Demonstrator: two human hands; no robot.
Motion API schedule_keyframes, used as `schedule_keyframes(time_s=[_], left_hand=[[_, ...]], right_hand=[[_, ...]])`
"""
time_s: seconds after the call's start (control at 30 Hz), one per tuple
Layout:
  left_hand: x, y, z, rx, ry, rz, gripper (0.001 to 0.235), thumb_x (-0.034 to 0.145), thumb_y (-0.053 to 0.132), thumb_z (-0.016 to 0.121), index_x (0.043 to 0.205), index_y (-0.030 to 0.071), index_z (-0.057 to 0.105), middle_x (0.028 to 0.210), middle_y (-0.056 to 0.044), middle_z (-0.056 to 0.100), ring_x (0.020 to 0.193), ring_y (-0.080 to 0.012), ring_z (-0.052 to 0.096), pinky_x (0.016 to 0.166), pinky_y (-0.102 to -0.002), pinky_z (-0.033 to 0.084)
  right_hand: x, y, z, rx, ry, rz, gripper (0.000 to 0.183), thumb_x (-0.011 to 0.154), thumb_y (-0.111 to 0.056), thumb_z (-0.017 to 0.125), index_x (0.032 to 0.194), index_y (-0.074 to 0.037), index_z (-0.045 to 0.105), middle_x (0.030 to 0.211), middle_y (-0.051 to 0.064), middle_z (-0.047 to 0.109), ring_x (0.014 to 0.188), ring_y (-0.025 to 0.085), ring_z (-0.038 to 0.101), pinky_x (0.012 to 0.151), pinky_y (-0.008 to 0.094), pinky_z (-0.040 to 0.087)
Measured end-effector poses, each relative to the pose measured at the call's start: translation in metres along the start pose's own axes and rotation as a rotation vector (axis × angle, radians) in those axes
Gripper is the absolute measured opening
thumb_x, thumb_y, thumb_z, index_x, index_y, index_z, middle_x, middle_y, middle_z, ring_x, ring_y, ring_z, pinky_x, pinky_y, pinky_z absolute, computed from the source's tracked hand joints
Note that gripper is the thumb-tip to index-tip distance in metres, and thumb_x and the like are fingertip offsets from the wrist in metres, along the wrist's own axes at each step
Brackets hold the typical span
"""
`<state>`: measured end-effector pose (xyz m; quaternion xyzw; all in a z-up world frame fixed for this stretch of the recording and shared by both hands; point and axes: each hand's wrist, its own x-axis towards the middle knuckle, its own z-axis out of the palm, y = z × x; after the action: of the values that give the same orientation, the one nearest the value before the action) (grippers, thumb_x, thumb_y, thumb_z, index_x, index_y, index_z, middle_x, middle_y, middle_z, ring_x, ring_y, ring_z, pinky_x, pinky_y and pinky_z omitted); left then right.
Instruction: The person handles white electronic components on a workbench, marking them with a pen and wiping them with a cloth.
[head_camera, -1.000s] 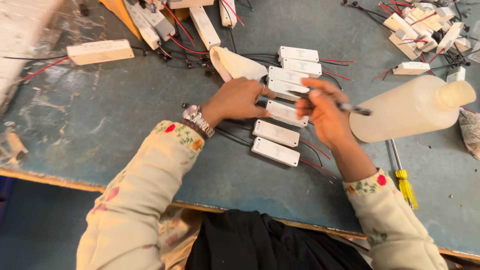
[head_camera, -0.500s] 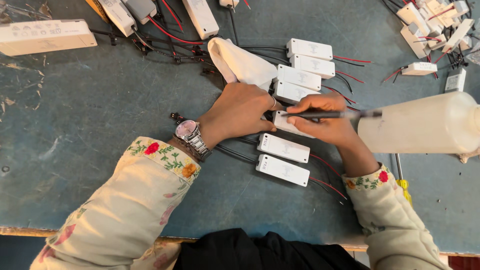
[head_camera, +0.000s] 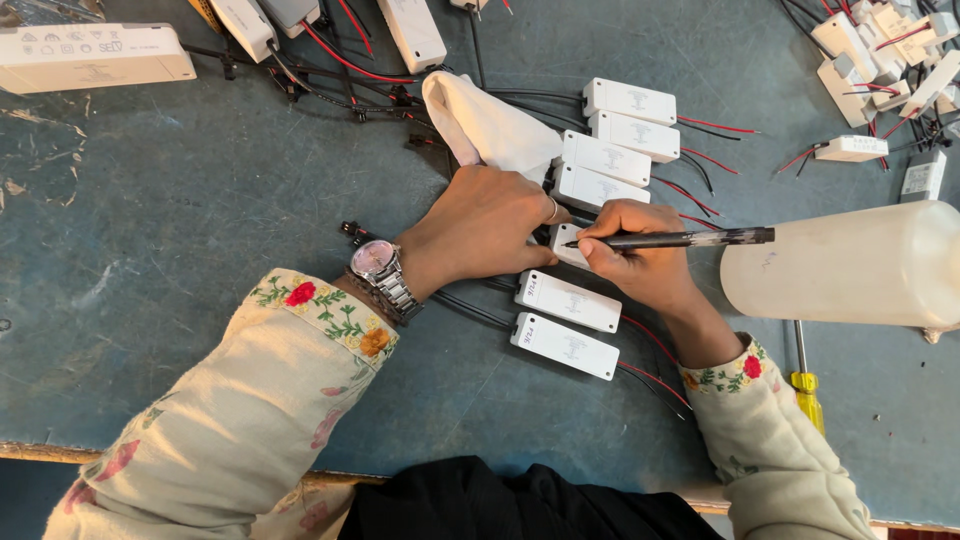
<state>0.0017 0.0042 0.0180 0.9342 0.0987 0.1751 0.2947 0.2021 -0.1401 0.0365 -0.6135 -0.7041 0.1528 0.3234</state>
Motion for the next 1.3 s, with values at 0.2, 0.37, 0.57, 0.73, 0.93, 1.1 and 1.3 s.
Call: schedule_keyframes(time_s=[0.2, 0.37, 0.57, 0.73, 0.93, 1.1, 1.3], left_hand=[[0.0006, 0.0, 0.0002, 0.005, -0.009, -0.001, 0.043, 0.075, 0.041, 0.079, 0.111, 0.018, 0.079, 0.085, -0.009, 0.076, 0.082, -0.0298, 0.072, 0.069, -0.046, 0.053], [0.0012, 0.0003, -0.0005, 0.002, -0.018, -0.006, 0.043, 0.075, 0.04, 0.079, 0.112, 0.018, 0.079, 0.086, -0.009, 0.076, 0.082, -0.0293, 0.073, 0.07, -0.045, 0.053], [0.0006, 0.0005, -0.0007, -0.005, -0.022, -0.01, 0.044, 0.075, 0.04, 0.079, 0.112, 0.017, 0.078, 0.088, -0.008, 0.076, 0.082, -0.0286, 0.073, 0.07, -0.045, 0.053], [0.0009, 0.0002, -0.0008, -0.004, -0.012, -0.001, 0.044, 0.075, 0.04, 0.08, 0.112, 0.017, 0.079, 0.088, -0.009, 0.076, 0.083, -0.0295, 0.073, 0.071, -0.045, 0.053], [0.0012, 0.0012, -0.0024, 0.007, -0.039, -0.015, 0.043, 0.076, 0.041, 0.079, 0.112, 0.018, 0.079, 0.087, -0.009, 0.076, 0.084, -0.0295, 0.072, 0.071, -0.046, 0.053], [0.0016, 0.0007, -0.001, 0.001, -0.033, -0.018, 0.044, 0.075, 0.042, 0.08, 0.112, 0.017, 0.078, 0.088, -0.007, 0.076, 0.083, -0.0288, 0.073, 0.07, -0.045, 0.053], [0.0011, 0.0007, -0.0011, 0.001, -0.028, -0.016, 0.043, 0.075, 0.041, 0.08, 0.111, 0.018, 0.079, 0.087, -0.007, 0.076, 0.083, -0.029, 0.072, 0.07, -0.045, 0.053]], right_hand=[[0.0001, 0.0007, 0.0, -0.019, -0.009, 0.0, 0.026, 0.091, -0.016, 0.078, 0.078, -0.002, 0.062, 0.066, 0.003, 0.061, 0.056, 0.008, 0.049, 0.053, 0.026, 0.037], [0.0009, -0.0008, 0.0005, -0.035, -0.012, 0.012, 0.025, 0.09, -0.015, 0.078, 0.077, -0.001, 0.061, 0.065, 0.003, 0.06, 0.055, 0.008, 0.048, 0.053, 0.026, 0.037], [0.0019, -0.0024, 0.0004, -0.041, -0.021, 0.022, 0.024, 0.09, -0.013, 0.078, 0.077, -0.001, 0.062, 0.064, 0.003, 0.059, 0.054, 0.008, 0.048, 0.052, 0.027, 0.037], [0.002, -0.0013, 0.0007, -0.03, -0.024, 0.007, 0.024, 0.09, -0.012, 0.077, 0.076, -0.001, 0.061, 0.065, 0.003, 0.06, 0.055, 0.008, 0.049, 0.053, 0.026, 0.037], [0.0025, -0.0026, 0.0004, -0.022, -0.021, 0.027, 0.023, 0.089, -0.011, 0.077, 0.076, 0.0, 0.062, 0.063, 0.002, 0.059, 0.055, 0.007, 0.046, 0.051, 0.026, 0.036], [0.0019, -0.0006, -0.0004, 0.012, -0.026, 0.019, 0.025, 0.09, -0.01, 0.075, 0.074, 0.0, 0.059, 0.063, 0.002, 0.058, 0.055, 0.006, 0.046, 0.052, 0.026, 0.036], [0.0005, 0.0012, -0.0018, 0.056, -0.014, 0.052, 0.023, 0.092, -0.01, 0.075, 0.077, 0.0, 0.06, 0.064, 0.002, 0.058, 0.056, 0.006, 0.046, 0.052, 0.025, 0.036]])
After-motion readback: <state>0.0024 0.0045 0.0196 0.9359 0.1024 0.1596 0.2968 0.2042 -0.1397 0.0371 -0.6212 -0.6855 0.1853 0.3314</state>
